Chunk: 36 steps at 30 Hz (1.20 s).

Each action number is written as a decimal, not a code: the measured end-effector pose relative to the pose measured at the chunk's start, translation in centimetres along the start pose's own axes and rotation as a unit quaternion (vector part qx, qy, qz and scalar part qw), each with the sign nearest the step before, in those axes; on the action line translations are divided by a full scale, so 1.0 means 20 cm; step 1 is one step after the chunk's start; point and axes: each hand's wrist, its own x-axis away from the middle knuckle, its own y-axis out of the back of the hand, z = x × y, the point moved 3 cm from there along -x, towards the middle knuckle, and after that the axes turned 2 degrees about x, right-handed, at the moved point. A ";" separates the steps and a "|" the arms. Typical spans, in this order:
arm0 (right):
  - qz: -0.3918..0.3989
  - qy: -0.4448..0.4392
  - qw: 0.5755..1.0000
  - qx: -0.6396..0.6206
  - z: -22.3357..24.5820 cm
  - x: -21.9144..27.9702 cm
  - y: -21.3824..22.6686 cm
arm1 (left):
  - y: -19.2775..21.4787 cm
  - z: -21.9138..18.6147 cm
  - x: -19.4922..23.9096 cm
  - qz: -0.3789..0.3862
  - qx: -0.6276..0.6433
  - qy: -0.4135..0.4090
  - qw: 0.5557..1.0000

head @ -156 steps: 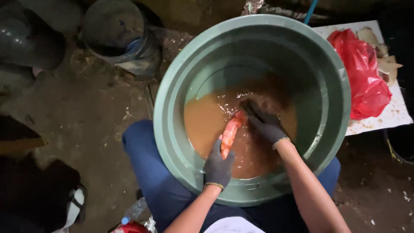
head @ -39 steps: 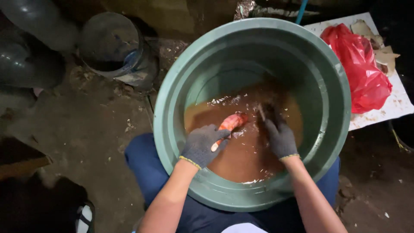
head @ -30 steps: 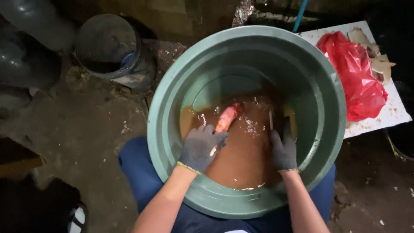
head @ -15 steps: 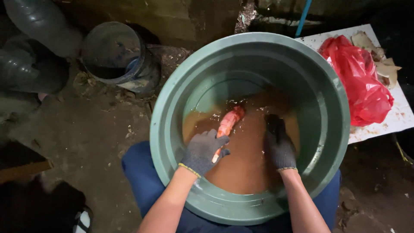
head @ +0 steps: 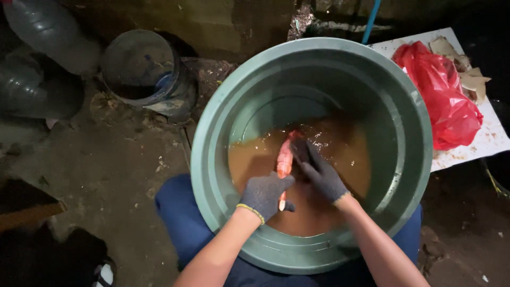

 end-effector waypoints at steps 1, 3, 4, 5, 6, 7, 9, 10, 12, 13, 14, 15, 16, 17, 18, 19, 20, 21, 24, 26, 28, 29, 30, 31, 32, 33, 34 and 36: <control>0.000 0.004 1.000 0.001 -0.03 -0.06 0.01 | -0.02 0.01 0.00 -0.003 -0.001 0.001 1.000; -0.015 -0.051 0.984 0.168 -0.11 -0.18 0.03 | -0.07 0.02 0.01 0.019 -0.049 -0.011 0.999; -0.015 -0.048 0.984 0.169 -0.10 -0.22 0.05 | -0.01 0.00 0.00 0.017 -0.049 -0.009 0.999; -0.013 -0.014 0.989 0.148 -0.08 -0.23 0.05 | 0.02 -0.02 0.01 0.049 -0.026 0.019 0.998; -0.012 0.021 0.992 0.126 -0.06 -0.25 0.06 | 0.06 -0.04 0.01 0.080 -0.002 0.048 0.996; -0.014 0.021 0.992 0.128 0.05 -0.21 0.07 | 0.11 -0.06 0.00 0.079 -0.001 0.047 0.996; 0.038 -0.052 0.978 0.200 0.25 -0.14 0.07 | 0.18 -0.09 -0.02 0.166 0.066 0.126 0.976; 0.036 -0.051 0.978 0.199 0.11 -0.16 0.05 | 0.13 -0.08 -0.03 0.165 0.064 0.124 0.976; 0.099 0.053 0.975 0.193 -0.15 -0.19 -0.04 | 0.03 -0.04 -0.02 0.144 0.002 0.101 0.984; 0.107 0.053 0.974 0.193 -0.11 -0.19 -0.01 | -0.03 -0.02 -0.02 0.146 0.006 0.106 0.983; 0.102 0.048 0.977 0.180 -0.07 -0.20 0.03 | -0.10 0.01 -0.01 0.143 0.030 0.132 0.980; 0.090 0.043 0.980 0.169 -0.04 -0.23 0.10 | -0.16 0.04 -0.03 0.137 0.053 0.152 0.978; 0.091 0.042 0.980 0.172 -0.19 -0.35 0.09 | -0.22 0.05 -0.04 0.136 0.055 0.152 0.977; 0.037 0.085 0.971 0.221 -0.32 -0.48 0.09 | -0.28 0.08 -0.05 0.125 0.086 0.182 0.971; -0.017 0.127 0.955 0.268 -0.44 -0.61 0.09 | -0.34 0.11 -0.06 0.113 0.117 0.213 0.964; -0.017 0.126 0.955 0.266 -0.36 -0.48 0.07 | -0.39 0.14 -0.07 0.114 0.116 0.213 0.963; 0.015 0.116 0.970 0.215 -0.28 -0.36 0.04 | -0.44 0.18 -0.08 0.106 0.145 0.242 0.954; 0.047 0.108 0.979 0.164 -0.19 -0.24 0.02 | -0.48 0.21 -0.10 0.096 0.174 0.270 0.942; 0.066 0.179 0.937 0.291 -0.33 -0.19 -0.08 | -0.66 0.29 -0.14 0.063 0.235 0.321 0.915; 0.059 0.183 0.947 0.259 -0.29 -0.31 -0.05 | -0.78 0.32 -0.17 0.051 0.275 0.348 0.895; 0.053 0.180 0.957 0.220 -0.23 -0.35 0.02 | -0.62 0.24 -0.13 0.048 0.310 0.375 0.872; 0.002 0.216 0.930 0.299 -0.15 -0.37 0.06 | -0.39 0.13 -0.09 0.108 0.178 0.301 0.931; -0.049 0.250 0.892 0.374 -0.08 -0.38 0.10 | -0.17 -0.01 -0.04 0.166 0.040 0.217 0.961; -0.051 0.247 0.893 0.372 -0.12 -0.35 0.07 | -0.18 0.00 -0.04 0.168 0.037 0.215 0.961; 0.027 0.232 0.914 0.331 -0.17 -0.32 0.03 | -0.19 0.02 -0.04 0.149 0.096 0.269 0.947; 0.105 0.218 0.926 0.288 -0.21 -0.31 -0.01 | -0.20 0.03 -0.06 0.125 0.156 0.322 0.925; 0.102 0.220 0.926 0.289 -0.20 -0.27 -0.02 | -0.30 0.09 -0.12 0.123 0.155 0.321 0.926; 0.082 0.244 0.911 0.324 -0.18 -0.18 -0.05 | -0.54 0.22 -0.21 0.048 0.332 0.465 0.820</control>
